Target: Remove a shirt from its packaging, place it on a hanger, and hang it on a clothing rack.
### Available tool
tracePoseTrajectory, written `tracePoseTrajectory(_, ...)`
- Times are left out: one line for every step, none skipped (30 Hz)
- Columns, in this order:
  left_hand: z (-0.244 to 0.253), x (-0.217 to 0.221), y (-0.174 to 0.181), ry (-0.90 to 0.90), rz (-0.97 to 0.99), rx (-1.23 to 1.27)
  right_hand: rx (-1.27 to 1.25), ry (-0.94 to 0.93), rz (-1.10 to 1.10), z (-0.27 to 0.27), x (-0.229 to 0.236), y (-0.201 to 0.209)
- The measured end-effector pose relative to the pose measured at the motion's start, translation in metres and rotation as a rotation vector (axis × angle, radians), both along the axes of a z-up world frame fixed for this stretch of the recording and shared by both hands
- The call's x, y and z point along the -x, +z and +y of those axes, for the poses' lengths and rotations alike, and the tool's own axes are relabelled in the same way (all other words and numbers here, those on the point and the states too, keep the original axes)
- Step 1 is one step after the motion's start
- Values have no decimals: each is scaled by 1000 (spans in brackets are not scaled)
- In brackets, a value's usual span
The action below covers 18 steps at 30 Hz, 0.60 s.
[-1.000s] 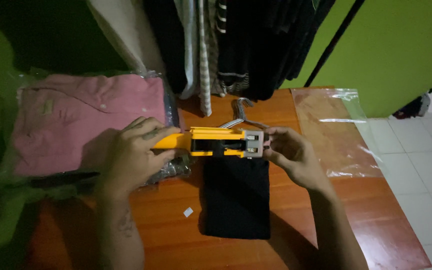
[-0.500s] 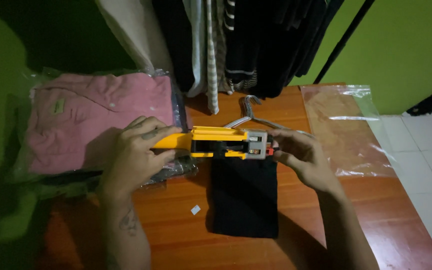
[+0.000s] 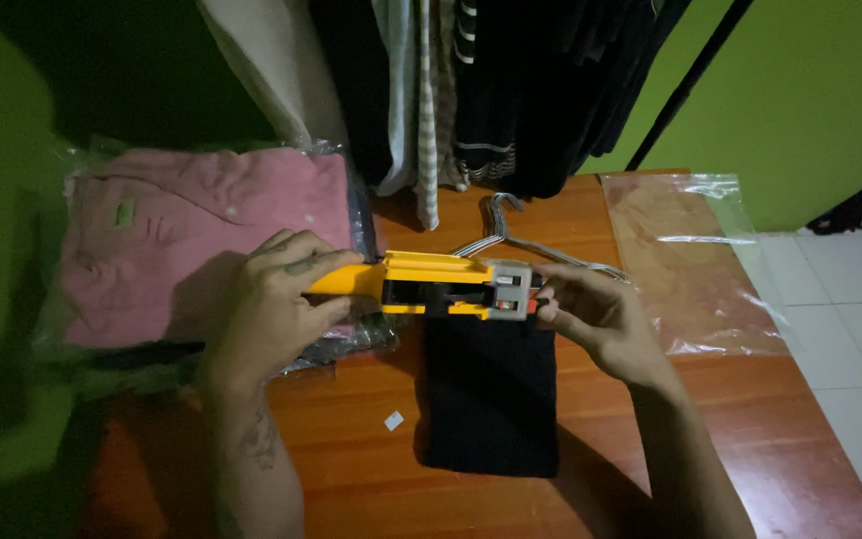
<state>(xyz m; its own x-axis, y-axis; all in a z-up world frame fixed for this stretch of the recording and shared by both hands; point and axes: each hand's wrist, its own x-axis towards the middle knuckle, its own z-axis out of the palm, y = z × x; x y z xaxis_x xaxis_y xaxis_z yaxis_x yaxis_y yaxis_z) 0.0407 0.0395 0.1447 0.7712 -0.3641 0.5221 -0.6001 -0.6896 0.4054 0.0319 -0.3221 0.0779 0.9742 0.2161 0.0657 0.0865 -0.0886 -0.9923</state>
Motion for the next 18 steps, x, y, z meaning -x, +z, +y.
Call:
tracePoseTrajectory(-1,0,0,3,1,5,5,3,1,-1,0,0)
tracePoseTrajectory(0,1,-1,0,-3,1,-59,26,-38,-1,0,-1)
tracePoseTrajectory(0,1,-1,-3,-7,-2,-123,50,-76,-1,1,-1)
tracePoseTrajectory(2,1,-3,2,-10,-4,-124,54,-78,-2,0,-3)
tracePoseTrajectory(3,0,-5,3,3,4,-130,65,-105,-3,-1,-4)
tracePoseTrajectory(4,-1,-8,-3,19,10,-137,68,-129,-5,0,-7)
tracePoseTrajectory(4,-2,-8,-6,20,7,-140,65,-129,-4,1,-6)
tracePoseTrajectory(4,-3,-9,-12,21,18,-149,59,-117,-5,2,-5)
tracePoseTrajectory(4,-4,-10,-17,22,28,-157,52,-105,-5,3,-4)
tracePoseTrajectory(3,-4,-9,-19,25,27,-158,50,-102,-7,3,-7)
tracePoseTrajectory(2,-3,-8,-27,17,29,-153,55,-104,-7,2,-10)
tracePoseTrajectory(2,-2,-7,-29,8,33,-146,66,-107,-8,1,-12)
tracePoseTrajectory(3,-2,-7,-26,10,34,-146,69,-105,-8,1,-13)
tracePoseTrajectory(3,-2,-6,-29,9,29,-163,63,-120,-8,1,-14)
tracePoseTrajectory(3,-2,-5,-33,9,24,-180,57,-134,-8,1,-15)
tracePoseTrajectory(3,-2,-5,-33,8,25,-179,57,-136,-8,1,-14)
tracePoseTrajectory(3,-2,-5,-30,1,14,-184,58,-135,-9,2,-13)
tracePoseTrajectory(3,-2,-6,-25,-4,4,-189,60,-132,-10,3,-12)
